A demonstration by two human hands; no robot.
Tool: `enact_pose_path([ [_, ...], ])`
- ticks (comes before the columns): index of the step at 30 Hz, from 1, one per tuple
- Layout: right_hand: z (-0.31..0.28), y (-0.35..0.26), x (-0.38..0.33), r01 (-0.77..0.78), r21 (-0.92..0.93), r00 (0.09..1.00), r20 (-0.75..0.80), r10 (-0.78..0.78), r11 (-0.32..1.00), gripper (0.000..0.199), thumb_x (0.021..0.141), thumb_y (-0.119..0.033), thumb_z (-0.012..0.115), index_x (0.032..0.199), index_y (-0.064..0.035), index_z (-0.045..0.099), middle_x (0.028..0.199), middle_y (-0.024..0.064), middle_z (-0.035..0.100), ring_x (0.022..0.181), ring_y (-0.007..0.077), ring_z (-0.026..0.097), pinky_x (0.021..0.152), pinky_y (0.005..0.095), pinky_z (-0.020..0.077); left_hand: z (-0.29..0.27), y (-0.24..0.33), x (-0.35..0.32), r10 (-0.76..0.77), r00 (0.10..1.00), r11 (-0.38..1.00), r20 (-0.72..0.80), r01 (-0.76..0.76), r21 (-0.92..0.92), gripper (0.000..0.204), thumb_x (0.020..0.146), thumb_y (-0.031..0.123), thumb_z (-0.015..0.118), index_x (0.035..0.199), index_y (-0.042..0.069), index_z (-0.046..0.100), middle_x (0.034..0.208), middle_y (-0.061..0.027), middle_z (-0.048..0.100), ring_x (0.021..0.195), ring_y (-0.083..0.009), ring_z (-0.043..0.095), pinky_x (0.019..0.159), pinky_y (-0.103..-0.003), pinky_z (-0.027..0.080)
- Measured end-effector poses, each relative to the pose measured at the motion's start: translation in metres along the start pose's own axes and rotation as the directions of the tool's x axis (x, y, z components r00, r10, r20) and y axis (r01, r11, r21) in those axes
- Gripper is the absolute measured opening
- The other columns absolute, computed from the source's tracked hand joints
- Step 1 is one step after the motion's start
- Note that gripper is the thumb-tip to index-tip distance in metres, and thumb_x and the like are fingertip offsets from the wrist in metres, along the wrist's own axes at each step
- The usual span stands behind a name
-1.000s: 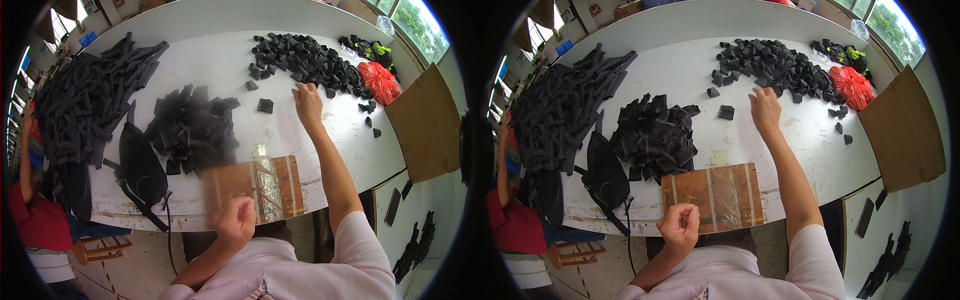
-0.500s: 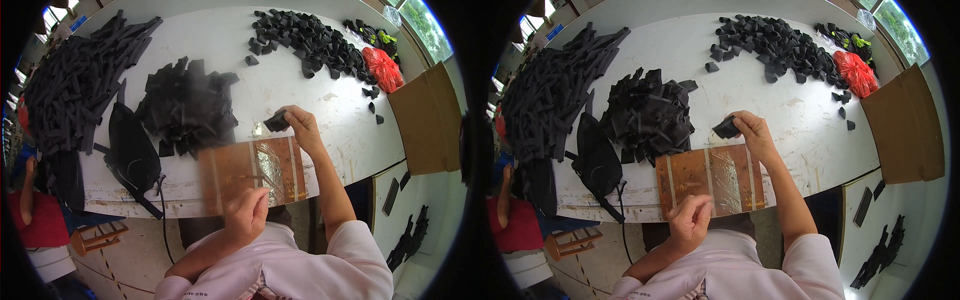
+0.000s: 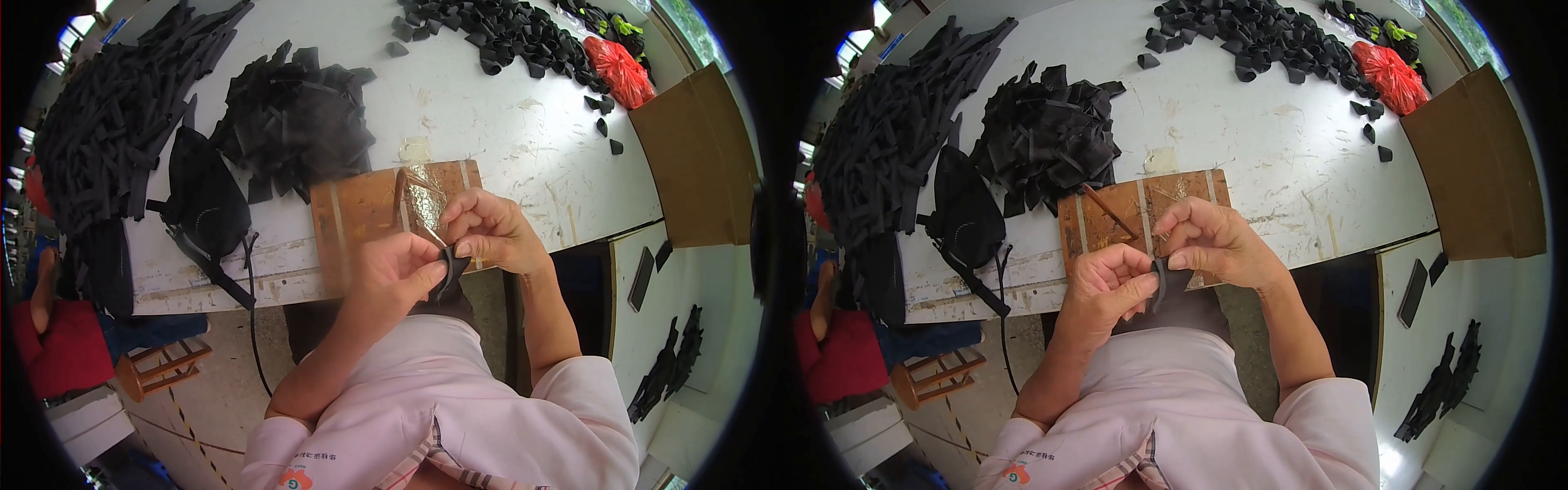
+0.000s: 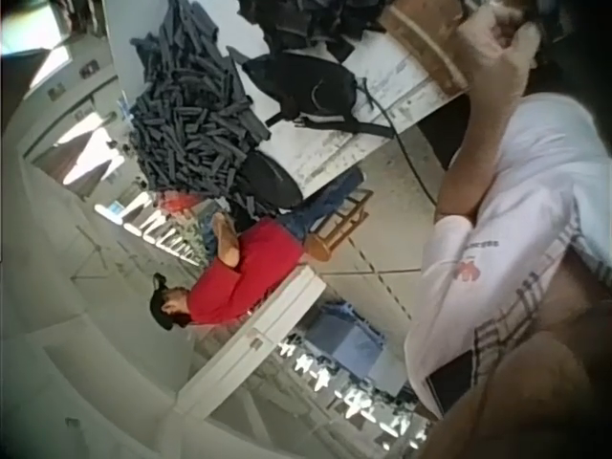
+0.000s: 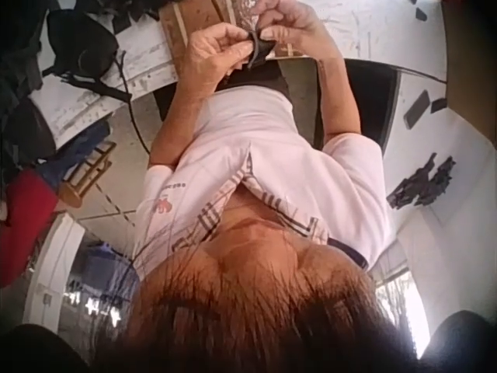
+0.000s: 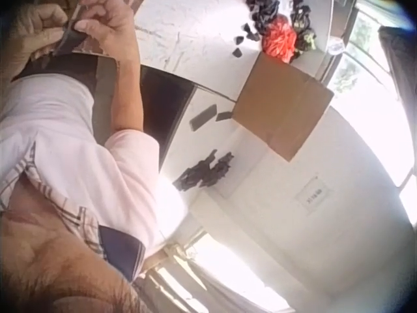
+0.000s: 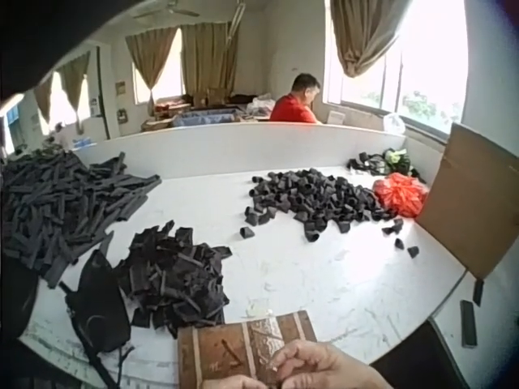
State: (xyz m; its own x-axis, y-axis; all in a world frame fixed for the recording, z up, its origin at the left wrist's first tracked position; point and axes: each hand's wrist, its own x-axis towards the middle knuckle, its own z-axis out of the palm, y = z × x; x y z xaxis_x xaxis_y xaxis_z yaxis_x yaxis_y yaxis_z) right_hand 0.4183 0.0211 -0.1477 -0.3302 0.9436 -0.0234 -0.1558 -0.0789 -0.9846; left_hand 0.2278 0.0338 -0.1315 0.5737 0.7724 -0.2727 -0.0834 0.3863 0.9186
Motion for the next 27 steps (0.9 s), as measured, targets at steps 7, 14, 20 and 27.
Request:
enact_pose_path([
  [7, 0.042, 0.006, 0.004, 0.067, -0.761, 0.814, -0.332, -0.477, 0.645, 0.021, 0.071, -0.01, 0.069, 0.086, -0.0009, 0.058, 0.071, 0.0066, 0.056, 0.059, 0.0154, 0.053, 0.053, 0.0256, 0.0429, 0.003, -0.024, -0.003, 0.305, 0.894, 0.945, -0.329, -0.24, 0.222, 0.003, 0.077, -0.002, 0.06, 0.078, -0.001, 0.056, 0.065, -0.0009, 0.057, 0.05, -0.002, 0.049, 0.042, -0.015, 0.039],
  [14, 0.075, 0.022, 0.008, 0.076, -0.742, 0.737, -0.408, -0.538, 0.667, 0.012, 0.068, 0.0, 0.065, 0.079, -0.0017, 0.062, 0.072, 0.008, 0.054, 0.056, 0.016, 0.053, 0.047, 0.0263, 0.0423, 0.006, -0.034, 0.002, 0.826, 0.513, 0.44, -0.235, -0.324, 0.838, 0.005, 0.076, -0.007, 0.057, 0.077, -0.002, 0.056, 0.066, -0.0026, 0.058, 0.049, -0.0042, 0.052, 0.045, -0.017, 0.042],
  [20, 0.071, 0.026, 0.014, 0.12, -0.024, 0.819, -0.562, -0.113, 0.993, 0.003, 0.075, 0.001, 0.058, 0.077, 0.0007, 0.06, 0.07, 0.0028, 0.058, 0.056, 0.0105, 0.052, 0.051, 0.0223, 0.0427, -0.014, -0.006, -0.003, 0.108, 0.94, 0.867, -0.324, -0.248, -0.432, 0.018, 0.071, -0.007, 0.057, 0.087, 0.0, 0.053, 0.07, -0.0074, 0.056, 0.038, -0.002, 0.032, 0.033, -0.018, 0.024],
  [27, 0.068, 0.004, 0.013, -0.083, 0.694, 0.964, -0.126, 0.235, 0.715, 0.01, 0.082, -0.017, 0.059, 0.083, -0.0069, 0.06, 0.071, -0.0043, 0.052, 0.058, 0.0036, 0.041, 0.049, 0.0166, 0.0312, 0.003, -0.01, 0.0, 0.577, 0.682, 0.814, -0.448, -0.526, 0.247, 0.013, 0.073, -0.008, 0.051, 0.085, -0.004, 0.052, 0.073, -0.008, 0.055, 0.04, -0.0025, 0.038, 0.035, -0.018, 0.029],
])
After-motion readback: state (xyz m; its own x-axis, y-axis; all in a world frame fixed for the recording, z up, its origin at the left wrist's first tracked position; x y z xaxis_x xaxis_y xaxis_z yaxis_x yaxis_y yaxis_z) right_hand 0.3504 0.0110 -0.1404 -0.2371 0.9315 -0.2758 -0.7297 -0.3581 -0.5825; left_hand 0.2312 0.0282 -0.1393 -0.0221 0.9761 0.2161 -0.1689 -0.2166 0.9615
